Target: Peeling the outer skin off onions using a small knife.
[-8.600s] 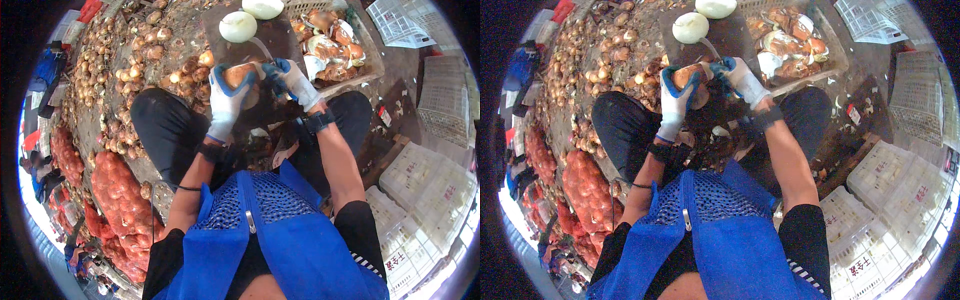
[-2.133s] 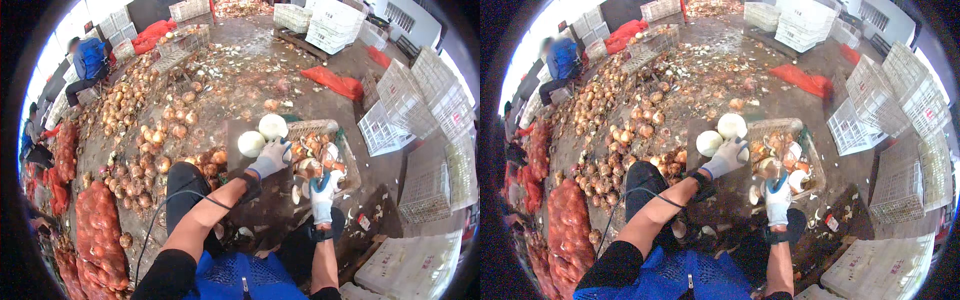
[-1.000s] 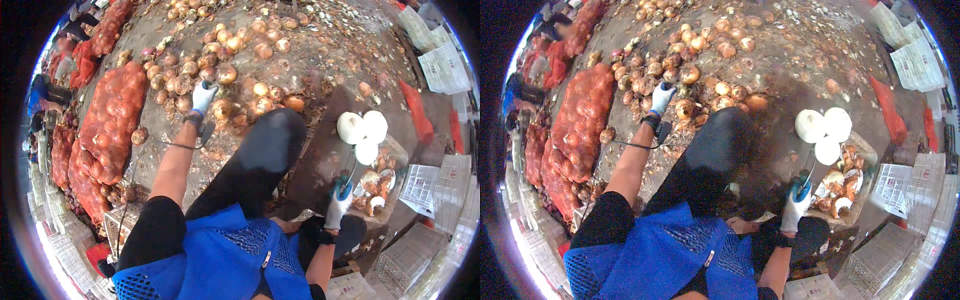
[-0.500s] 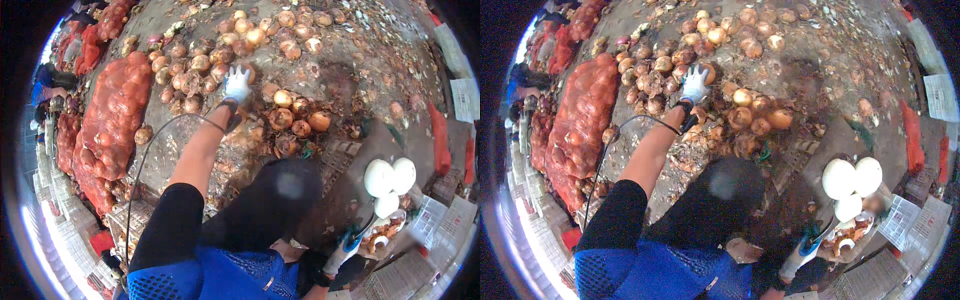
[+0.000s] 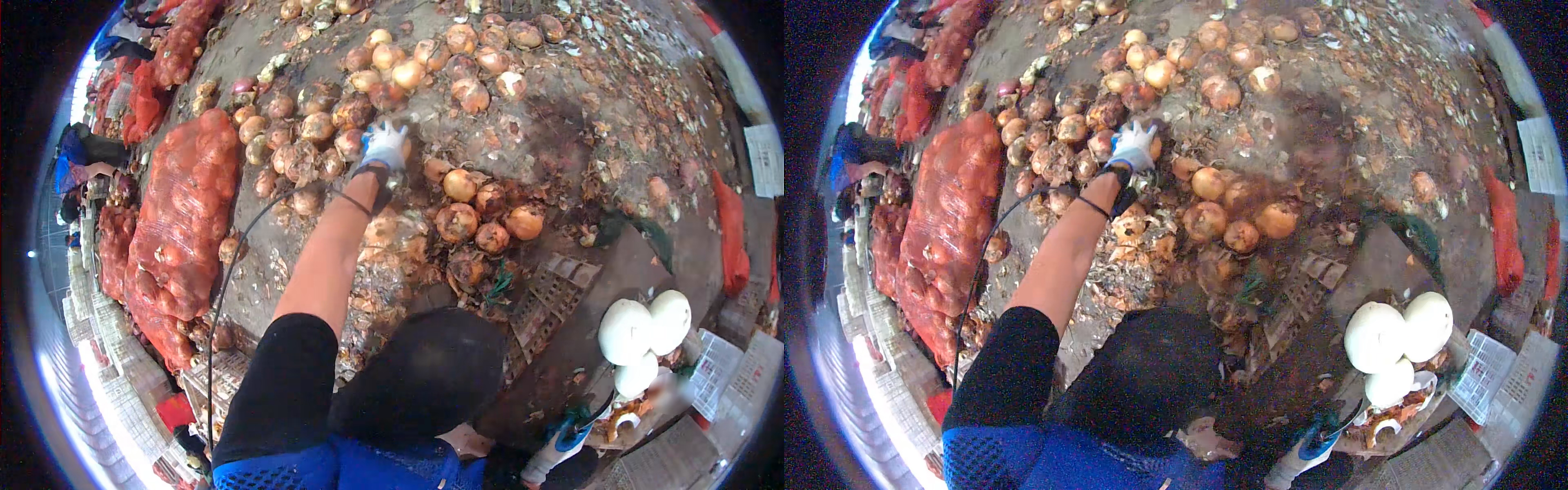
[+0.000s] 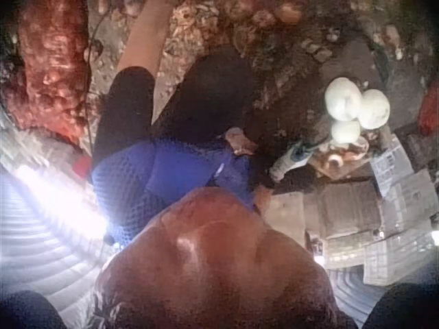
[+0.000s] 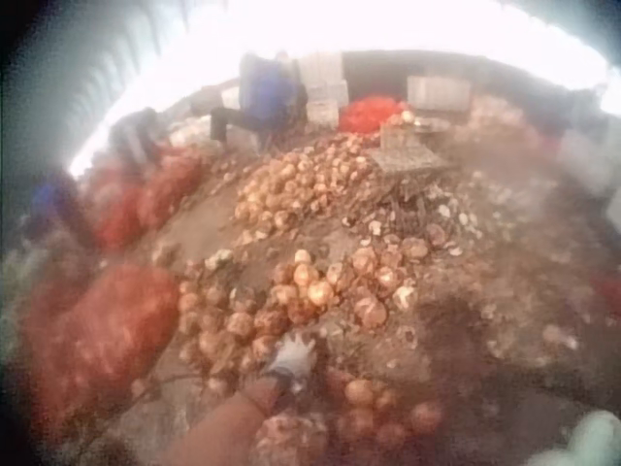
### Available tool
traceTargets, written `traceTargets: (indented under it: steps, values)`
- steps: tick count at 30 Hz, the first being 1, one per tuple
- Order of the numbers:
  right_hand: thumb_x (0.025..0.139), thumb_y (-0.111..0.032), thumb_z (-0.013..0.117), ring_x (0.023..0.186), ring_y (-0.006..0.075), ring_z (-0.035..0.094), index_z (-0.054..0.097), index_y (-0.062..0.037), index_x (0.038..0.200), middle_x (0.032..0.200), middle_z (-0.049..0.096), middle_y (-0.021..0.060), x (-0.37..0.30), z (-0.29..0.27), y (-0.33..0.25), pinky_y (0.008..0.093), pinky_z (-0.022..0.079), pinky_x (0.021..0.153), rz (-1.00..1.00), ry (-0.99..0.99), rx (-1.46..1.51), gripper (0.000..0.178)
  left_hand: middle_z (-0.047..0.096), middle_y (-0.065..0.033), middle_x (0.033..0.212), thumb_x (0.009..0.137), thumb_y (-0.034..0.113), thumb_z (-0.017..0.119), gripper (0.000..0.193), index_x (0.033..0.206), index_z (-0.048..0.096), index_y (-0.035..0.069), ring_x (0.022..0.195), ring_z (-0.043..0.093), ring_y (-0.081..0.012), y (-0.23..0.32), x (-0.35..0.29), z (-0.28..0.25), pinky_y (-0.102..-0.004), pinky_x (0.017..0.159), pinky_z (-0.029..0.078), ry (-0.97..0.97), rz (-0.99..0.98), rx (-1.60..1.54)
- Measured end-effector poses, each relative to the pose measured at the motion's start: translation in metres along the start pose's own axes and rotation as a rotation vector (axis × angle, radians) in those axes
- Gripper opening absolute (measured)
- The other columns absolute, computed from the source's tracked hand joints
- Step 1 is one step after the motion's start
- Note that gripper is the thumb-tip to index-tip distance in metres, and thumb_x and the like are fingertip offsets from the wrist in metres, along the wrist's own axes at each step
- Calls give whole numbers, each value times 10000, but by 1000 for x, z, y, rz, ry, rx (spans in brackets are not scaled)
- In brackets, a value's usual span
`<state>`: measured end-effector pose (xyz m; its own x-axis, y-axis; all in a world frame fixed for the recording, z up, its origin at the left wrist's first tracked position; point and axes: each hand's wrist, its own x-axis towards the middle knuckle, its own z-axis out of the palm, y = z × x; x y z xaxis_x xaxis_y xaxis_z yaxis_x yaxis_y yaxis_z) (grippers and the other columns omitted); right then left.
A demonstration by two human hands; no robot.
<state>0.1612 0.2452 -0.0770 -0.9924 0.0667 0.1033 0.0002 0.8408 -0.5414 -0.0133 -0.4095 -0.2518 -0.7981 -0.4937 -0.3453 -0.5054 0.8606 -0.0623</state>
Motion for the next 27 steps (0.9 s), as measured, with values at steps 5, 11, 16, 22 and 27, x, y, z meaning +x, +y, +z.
traceTargets:
  steps: [5,11,16,22,27]
  values:
    - [922,-124,649,982,278,640,564,67,1263,1108,681,177,0,3,-10,404,504,909,10,-6,112,400,394,-290,1433,583,427,887,1028,1453,399,176,1295,411,-516,9,-34,11,-581,1014,427,-7,-46,-188]
    - [880,-114,725,692,248,535,566,107,1200,827,631,173,16,0,-81,393,500,677,24,-82,177,420,594,-86,1218,726,261,863,770,1336,466,10,1082,574,-150,-97,-66,43,-320,896,517,64,62,-1312]
    - [900,-111,720,673,260,523,602,105,1017,813,633,203,10,-16,-81,407,485,665,-24,-23,85,272,550,-73,1271,785,73,803,718,1398,431,109,1118,595,-214,4,-123,-35,-379,941,537,-84,132,-2114]
    - [936,-121,644,839,249,593,513,67,1274,1022,659,147,14,4,-12,380,512,801,-268,45,295,409,536,-87,1344,835,173,769,750,1466,377,71,1215,542,-196,32,-183,-164,-339,1045,444,-33,591,-2026]
    - [986,-198,592,615,88,499,469,13,1395,974,645,63,30,-11,6,212,405,530,-516,240,299,476,576,-90,1282,802,205,807,766,1438,406,58,1196,539,-182,76,-254,-271,-339,1030,445,110,758,-1688]
